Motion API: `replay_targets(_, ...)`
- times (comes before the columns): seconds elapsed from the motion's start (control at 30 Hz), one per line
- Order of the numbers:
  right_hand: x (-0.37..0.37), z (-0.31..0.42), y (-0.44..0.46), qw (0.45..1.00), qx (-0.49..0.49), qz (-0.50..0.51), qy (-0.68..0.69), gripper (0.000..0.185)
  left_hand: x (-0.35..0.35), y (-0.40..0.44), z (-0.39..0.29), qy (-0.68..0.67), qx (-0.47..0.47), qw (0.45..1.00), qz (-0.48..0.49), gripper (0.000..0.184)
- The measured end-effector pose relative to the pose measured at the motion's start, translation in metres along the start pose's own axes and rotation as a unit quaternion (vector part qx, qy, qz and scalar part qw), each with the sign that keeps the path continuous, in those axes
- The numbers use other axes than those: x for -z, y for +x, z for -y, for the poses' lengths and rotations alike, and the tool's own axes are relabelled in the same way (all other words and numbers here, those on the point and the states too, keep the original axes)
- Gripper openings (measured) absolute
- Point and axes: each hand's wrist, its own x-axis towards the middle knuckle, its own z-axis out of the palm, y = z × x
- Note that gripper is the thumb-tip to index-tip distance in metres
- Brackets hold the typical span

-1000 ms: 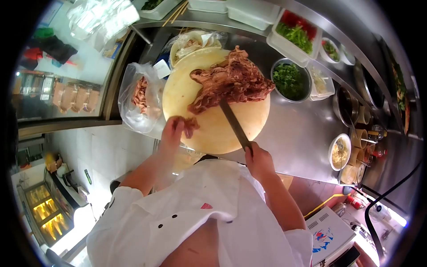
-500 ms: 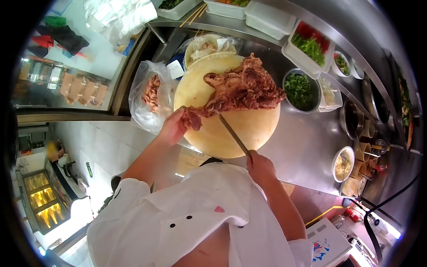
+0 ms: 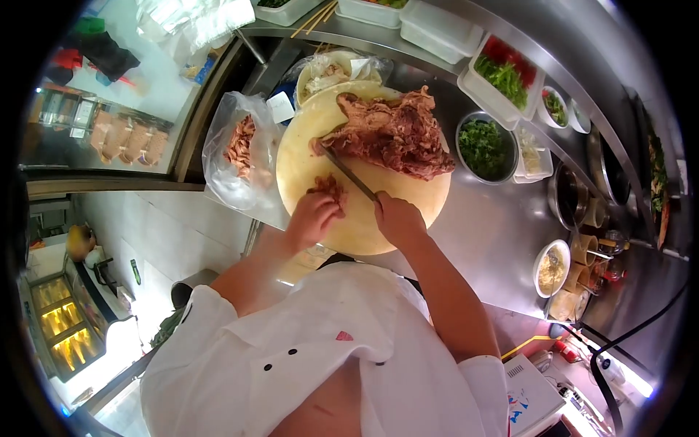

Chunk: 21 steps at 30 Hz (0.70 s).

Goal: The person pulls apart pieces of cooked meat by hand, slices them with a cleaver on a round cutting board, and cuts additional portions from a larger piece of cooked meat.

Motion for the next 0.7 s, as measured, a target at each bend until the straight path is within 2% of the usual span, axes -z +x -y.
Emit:
replay_targets(0.07, 0.003, 0.006, 0.005, 1.0, 0.001, -0.006, 0.0, 0.027, -0.008, -0.018, -0.008, 0.062, -0.031, 0.997, -0.037, 0.034)
replay_targets(0.2, 0.014, 0.026, -0.02, 0.999, -0.037, 0.006, 0.034, 0.027, -0.005, -0.033, 0.0, 0.088, -0.018, 0.996, -0.016, 0.037)
replay_targets(0.3, 0.018, 0.033, -0.052, 0.996, -0.063, -0.003, 0.061, 0.028, 0.0, -0.027, -0.004, 0.117, -0.025, 0.992, -0.045, 0.038)
replay_targets(0.5, 0.027, 0.037, -0.086, 0.995, -0.074, 0.058, 0.046, 0.027, -0.007, -0.024, 0.009, 0.098, -0.022, 0.994, -0.052, 0.035)
replay_targets(0.7, 0.008, 0.027, -0.083, 0.992, -0.081, 0.063, 0.08, 0.025, -0.002, -0.027, 0.017, 0.101, -0.059, 0.992, -0.04, 0.03)
